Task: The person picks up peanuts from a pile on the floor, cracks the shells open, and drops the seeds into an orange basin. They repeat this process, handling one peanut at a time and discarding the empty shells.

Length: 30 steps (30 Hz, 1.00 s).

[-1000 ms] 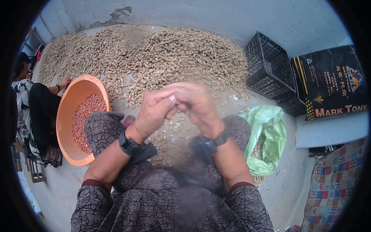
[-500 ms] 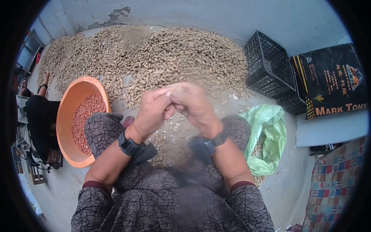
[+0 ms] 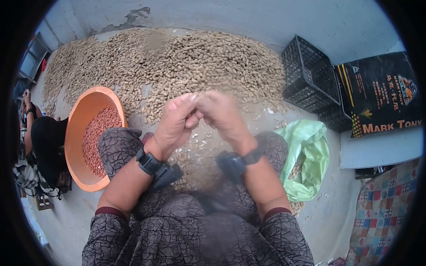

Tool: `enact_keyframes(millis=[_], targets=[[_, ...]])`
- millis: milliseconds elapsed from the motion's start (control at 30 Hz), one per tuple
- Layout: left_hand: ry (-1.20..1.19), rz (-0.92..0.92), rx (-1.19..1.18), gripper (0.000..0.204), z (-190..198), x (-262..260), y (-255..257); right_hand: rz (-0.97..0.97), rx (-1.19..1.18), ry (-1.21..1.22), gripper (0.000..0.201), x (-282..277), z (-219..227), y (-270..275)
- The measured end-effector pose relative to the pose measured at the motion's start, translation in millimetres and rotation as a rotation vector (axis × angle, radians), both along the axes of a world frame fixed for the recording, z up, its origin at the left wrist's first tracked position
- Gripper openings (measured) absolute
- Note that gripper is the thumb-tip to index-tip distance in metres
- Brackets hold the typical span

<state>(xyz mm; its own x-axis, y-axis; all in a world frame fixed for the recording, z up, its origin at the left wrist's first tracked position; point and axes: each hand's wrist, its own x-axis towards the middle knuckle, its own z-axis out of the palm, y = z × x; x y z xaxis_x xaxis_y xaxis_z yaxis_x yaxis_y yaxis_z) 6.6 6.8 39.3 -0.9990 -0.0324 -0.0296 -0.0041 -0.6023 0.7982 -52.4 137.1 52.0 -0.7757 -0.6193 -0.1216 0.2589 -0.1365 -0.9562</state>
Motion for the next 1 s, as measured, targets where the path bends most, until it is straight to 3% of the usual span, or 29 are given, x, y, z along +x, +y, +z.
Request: enact_keyframes(millis=[167, 233, 567, 967, 1000], targets=[[-0.026, 0.151, -0.15, 0.025, 4, 1, 4, -0.085, 0.128, 0.127, 0.02, -6, 0, 5], [0.074, 0.226, -0.338, 0.028, 3, 2, 8, -0.027, -0.014, 0.044, 0.019, -6, -4, 4], [0.087, 0.293, -0.377, 0.025, -4, 3, 17, -0.147, -0.074, -0.008, 0.018, 6, -9, -4], [-0.049, 0.348, -0.219, 0.019, -26, -9, 9, -0.345, -0.018, 0.303, 0.013, 19, -19, -17], [0.067, 0.359, -0.403, 0.018, -28, -12, 4, -0.314, -0.057, 0.253, 0.012, 22, -14, -16]])
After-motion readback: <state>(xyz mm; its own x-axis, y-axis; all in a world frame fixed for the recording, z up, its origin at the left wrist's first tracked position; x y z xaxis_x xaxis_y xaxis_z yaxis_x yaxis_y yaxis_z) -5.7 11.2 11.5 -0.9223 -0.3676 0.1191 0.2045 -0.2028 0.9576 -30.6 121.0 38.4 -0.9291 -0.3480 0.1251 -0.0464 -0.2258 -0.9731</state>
